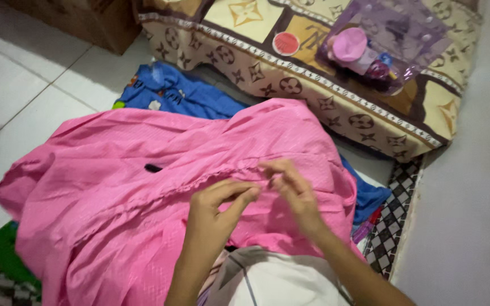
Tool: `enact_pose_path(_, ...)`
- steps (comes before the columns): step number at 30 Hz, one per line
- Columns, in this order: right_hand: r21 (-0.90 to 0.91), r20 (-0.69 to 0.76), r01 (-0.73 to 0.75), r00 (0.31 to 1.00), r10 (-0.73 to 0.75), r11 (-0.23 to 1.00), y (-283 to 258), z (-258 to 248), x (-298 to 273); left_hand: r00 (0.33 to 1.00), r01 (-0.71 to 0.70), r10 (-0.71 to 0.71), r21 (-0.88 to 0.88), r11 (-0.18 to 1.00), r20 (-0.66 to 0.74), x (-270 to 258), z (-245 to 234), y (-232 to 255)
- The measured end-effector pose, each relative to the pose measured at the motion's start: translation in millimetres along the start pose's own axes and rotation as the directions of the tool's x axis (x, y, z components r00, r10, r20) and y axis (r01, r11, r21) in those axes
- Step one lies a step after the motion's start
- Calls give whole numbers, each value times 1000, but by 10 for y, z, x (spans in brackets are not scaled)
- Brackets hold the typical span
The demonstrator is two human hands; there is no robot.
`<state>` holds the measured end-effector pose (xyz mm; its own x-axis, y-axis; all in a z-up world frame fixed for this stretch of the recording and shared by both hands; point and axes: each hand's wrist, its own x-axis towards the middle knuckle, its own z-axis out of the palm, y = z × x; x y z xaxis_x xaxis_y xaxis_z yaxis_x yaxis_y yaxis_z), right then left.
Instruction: The person opens a small container of needles, selects one, retrieves a spool of thread, and uses scissors to cut a length of thread. They then attempt to thread the needle and trim the thread end.
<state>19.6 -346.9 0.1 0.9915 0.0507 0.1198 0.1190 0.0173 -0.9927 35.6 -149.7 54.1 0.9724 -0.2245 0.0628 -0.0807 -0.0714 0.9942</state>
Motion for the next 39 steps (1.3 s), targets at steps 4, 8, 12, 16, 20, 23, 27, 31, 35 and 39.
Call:
enact_pose_path(4,-44,208,49,977,-39,998,-233,-267,149,982,-93,64,161,983,177,29,-105,238)
enact_pose_path(8,-3,271,25,962,-24,1000,-323,-315,201,956,-218,173,178,960,239,-28,-196,491)
enact_pose_path(12,119,339,56,936,-94,991,-461,-272,117,942,-125,77,128,984,328,-83,-249,675)
enact_pose_path(16,208,355,75,923,-147,975,-613,-244,-24,941,-48,-10,163,985,337,-115,-237,772)
enact_pose_path(20,151,247,-72,968,33,986,-715,-218,-97,924,35,-56,63,997,378,-159,-253,826)
enact_pose_path(23,190,204,-135,974,95,973,-764,-188,-114,906,88,-83,6,996,415,-189,-258,843)
enact_pose_path(27,231,234,-88,972,32,969,-833,-135,-131,904,103,-102,21,994,415,-196,-248,856)
enact_pose_path(31,222,193,-49,981,5,974,-874,-62,-150,909,88,-110,72,994,403,-186,-230,868)
enact_pose_path(35,230,157,-43,988,6,972,-902,-14,-116,929,-9,-23,85,996,368,-168,-217,884)
enact_pose_path(39,283,78,45,994,-70,958,-918,20,-67,981,-56,37,94,994,192,-173,-163,897)
